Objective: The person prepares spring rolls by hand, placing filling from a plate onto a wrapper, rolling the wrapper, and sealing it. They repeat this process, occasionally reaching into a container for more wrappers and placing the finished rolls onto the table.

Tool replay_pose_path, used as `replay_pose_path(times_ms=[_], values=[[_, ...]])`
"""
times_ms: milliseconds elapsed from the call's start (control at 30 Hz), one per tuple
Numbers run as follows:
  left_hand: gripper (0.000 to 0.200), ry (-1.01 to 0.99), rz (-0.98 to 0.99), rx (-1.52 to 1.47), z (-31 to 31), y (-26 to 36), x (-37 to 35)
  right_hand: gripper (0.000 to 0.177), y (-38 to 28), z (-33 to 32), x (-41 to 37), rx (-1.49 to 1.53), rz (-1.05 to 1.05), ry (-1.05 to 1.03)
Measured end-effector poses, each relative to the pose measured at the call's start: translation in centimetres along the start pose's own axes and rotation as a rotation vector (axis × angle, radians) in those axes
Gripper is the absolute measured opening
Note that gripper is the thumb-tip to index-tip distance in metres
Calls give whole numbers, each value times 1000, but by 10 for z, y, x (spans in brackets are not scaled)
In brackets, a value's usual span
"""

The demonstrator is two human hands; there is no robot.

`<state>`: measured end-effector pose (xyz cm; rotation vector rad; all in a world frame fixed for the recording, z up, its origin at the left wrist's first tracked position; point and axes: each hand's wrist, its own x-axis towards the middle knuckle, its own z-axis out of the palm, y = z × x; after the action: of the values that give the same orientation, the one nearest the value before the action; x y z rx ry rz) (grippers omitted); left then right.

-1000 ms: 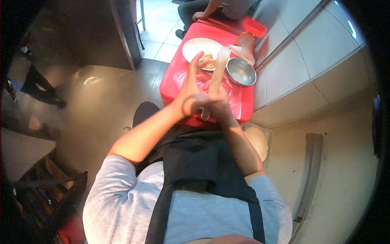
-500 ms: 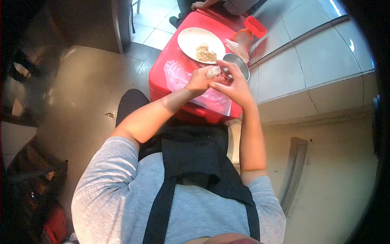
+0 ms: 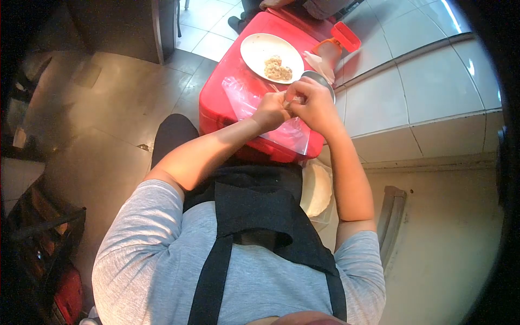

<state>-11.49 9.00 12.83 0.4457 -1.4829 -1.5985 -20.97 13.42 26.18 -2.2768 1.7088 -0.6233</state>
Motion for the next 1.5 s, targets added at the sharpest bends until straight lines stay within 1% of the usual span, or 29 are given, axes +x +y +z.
replay_pose_path(times_ms=[133,233,333,433,467,533,567,633,767,867,967,1033,1067,1133,1167,1267,1333,1367,1433,1467,1500], values=[[22,-8,46,-16,1,2,1,5,6,-1,-3,-16,-92,-29],[22,22,-5,-185,3,-7,2,5,5,-4,-5,4,-148,-43],[23,36,1,103,0,-15,7,8,8,-5,-5,-17,-166,-74],[24,11,5,39,1,-18,6,10,12,-8,-2,-67,-156,-86],[24,16,-34,108,1,-18,6,11,12,-9,-2,-84,-151,-87],[25,25,-110,246,1,-12,3,10,7,-9,2,-70,-50,-50],[25,32,-86,170,3,-9,2,9,5,-10,3,-62,0,-30],[26,47,-39,15,7,-4,0,8,12,-6,0,-69,-39,15],[30,2,-59,-12,-1,-20,8,7,15,-2,-12,-14,-140,23],[32,-24,-72,-33,1,-22,10,9,20,-2,-16,15,-136,40],[33,-80,-74,-74,5,-18,8,9,23,-9,-12,-102,-152,19],[33,-94,-101,-105,9,6,3,8,15,-19,-8,-28,7,-32],[33,-89,-107,-59,9,6,3,8,12,-22,-7,11,86,-57],[33,-81,-120,33,7,4,4,8,14,-22,-7,-38,50,-43],[32,-81,-99,0,6,0,6,8,16,-22,-8,-63,32,-36],[30,-93,-43,-63,2,-20,11,9,22,-5,-20,-58,-187,112],[29,-117,-20,-53,1,-19,11,8,23,-3,-25,-66,-177,102],[28,-121,-49,-15,2,-19,10,8,23,-3,-28,-68,-169,98],[27,-131,-105,59,7,-3,5,7,22,-9,-27,65,7,19],[27,-141,-119,68,9,-5,4,7,19,-13,-25,132,91,-21],[27,-149,-134,77,11,-6,4,7,15,-15,-24,115,141,-36]])
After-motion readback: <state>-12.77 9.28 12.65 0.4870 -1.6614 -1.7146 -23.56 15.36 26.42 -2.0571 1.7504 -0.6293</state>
